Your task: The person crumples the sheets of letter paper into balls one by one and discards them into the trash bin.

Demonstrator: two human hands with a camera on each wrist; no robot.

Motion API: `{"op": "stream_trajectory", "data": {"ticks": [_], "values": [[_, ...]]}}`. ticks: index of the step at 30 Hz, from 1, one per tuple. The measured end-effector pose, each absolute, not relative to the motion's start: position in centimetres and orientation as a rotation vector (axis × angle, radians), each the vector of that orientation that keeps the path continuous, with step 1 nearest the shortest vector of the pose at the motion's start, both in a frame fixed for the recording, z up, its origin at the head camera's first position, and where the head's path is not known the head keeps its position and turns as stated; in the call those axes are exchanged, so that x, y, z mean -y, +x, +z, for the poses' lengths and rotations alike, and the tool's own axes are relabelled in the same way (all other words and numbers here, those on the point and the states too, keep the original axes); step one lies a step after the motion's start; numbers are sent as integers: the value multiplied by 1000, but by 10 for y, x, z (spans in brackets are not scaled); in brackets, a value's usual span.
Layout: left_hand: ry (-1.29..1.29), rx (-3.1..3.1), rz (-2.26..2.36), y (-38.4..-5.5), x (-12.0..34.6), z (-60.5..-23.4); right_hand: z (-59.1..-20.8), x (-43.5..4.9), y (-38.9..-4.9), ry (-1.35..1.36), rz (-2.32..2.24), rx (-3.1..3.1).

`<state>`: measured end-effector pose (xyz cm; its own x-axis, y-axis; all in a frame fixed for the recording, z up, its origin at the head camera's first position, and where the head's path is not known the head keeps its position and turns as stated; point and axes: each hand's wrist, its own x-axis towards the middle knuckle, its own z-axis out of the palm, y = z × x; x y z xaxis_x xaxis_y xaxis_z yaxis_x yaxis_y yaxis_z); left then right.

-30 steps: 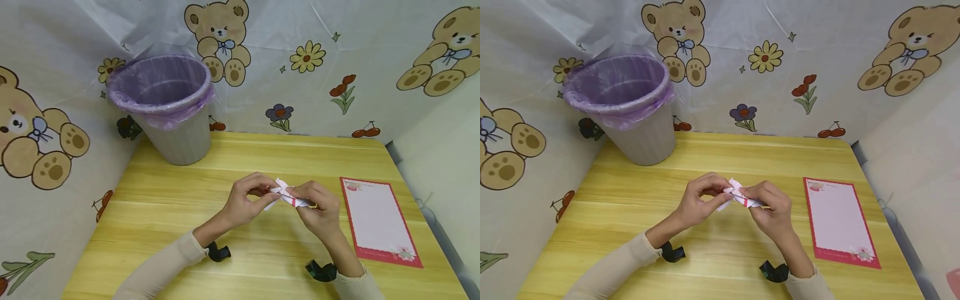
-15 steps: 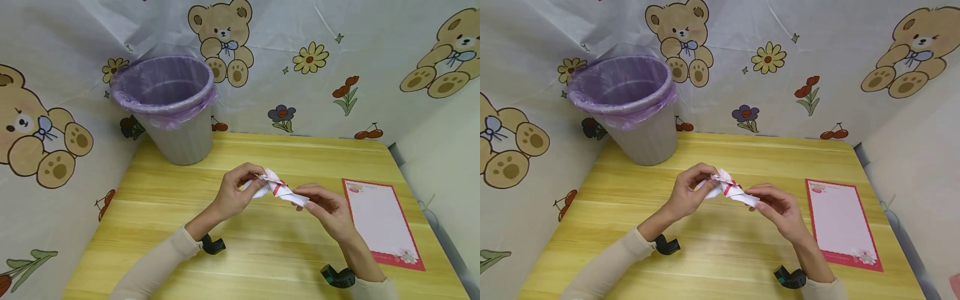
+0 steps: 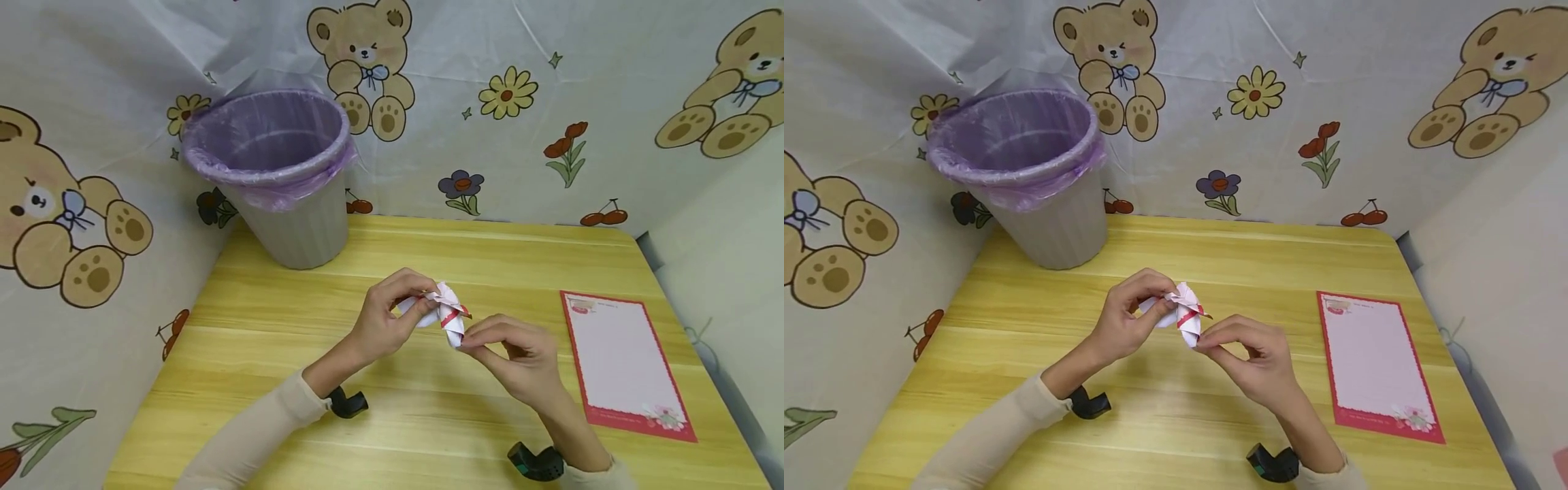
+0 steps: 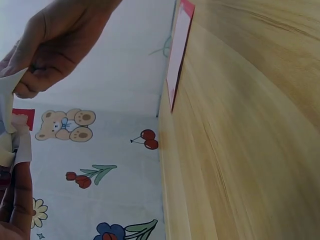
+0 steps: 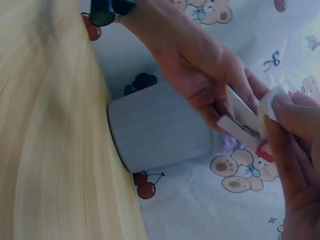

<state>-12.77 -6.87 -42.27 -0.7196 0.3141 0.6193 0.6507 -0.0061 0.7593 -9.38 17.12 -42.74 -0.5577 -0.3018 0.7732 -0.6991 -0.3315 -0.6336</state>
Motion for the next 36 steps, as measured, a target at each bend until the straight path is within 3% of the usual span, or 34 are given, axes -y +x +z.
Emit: {"op": "stream_trajectory", "data": {"ticks": [11, 25, 36], "values": [[-1055, 1971, -1743, -124, 63, -425, -423, -153, -92, 1021, 1571, 1752], [-1161, 1859, -1719, -117, 52, -430, -429, -160, -98, 1044, 1891, 1571], [-1142, 2006, -1702, -116, 52, -428, -419, -155, -105, 1024, 1334, 1606]]}}
